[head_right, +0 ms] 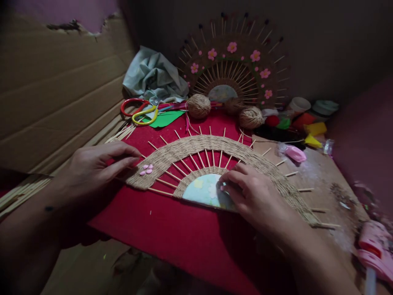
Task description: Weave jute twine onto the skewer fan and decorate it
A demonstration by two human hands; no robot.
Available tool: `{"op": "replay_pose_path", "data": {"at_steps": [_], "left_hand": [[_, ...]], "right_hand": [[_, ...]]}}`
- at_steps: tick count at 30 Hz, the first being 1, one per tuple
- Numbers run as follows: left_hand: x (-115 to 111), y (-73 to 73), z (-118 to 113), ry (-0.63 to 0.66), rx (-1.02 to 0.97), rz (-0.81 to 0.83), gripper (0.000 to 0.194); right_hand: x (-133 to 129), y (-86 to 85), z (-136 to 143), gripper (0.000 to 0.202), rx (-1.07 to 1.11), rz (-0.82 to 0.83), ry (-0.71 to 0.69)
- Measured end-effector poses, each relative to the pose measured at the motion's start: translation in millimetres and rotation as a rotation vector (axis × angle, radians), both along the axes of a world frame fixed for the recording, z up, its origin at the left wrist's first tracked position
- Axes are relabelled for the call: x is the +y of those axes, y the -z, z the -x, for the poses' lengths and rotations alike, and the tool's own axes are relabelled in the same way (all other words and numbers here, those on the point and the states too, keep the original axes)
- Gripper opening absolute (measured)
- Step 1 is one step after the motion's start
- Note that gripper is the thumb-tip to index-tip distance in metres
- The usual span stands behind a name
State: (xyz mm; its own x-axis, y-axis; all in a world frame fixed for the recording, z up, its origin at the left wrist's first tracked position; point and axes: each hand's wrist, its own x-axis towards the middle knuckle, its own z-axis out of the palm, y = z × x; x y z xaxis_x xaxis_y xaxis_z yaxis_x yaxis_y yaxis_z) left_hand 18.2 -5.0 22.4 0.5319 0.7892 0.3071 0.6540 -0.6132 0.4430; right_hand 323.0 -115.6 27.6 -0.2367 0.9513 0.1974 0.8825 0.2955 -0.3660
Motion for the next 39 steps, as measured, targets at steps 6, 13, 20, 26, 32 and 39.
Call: {"op": "replay_pose_path", "data": {"at_steps": [6,13,20,26,32,39], "left_hand": [[-10,-9.2,-5,0.013,-0.042,-0.009,0.013],[-35,-8.6,-27,0.180,-0.129,0.010,0.013],[-69,-6.7,-61,0.406,-0.329,0.026,0.017],[-71,-3.2,-56,0.376,-0.398,-0.038,0.014],[-71,-9.3,-34,0.265,-0.351,-0.039,0.016],[-31,-17.6,3,-0.055,-0.256,0.000,0.007]], "right_hand": [[-5,4.2,4,0.017,0.011,0.028,-0.018],[-4,-5.8,18,0.016,0.311,0.130,0.060],[-5,-4.4,60,0.019,1.116,0.511,0.181],[-1,-0.3,75,0.014,1.309,0.612,0.119],[12,-6.4,88,0.010,1.363,0.712,0.013],[27,-11.8,107,0.013,1.069,0.507,0.107]]}}
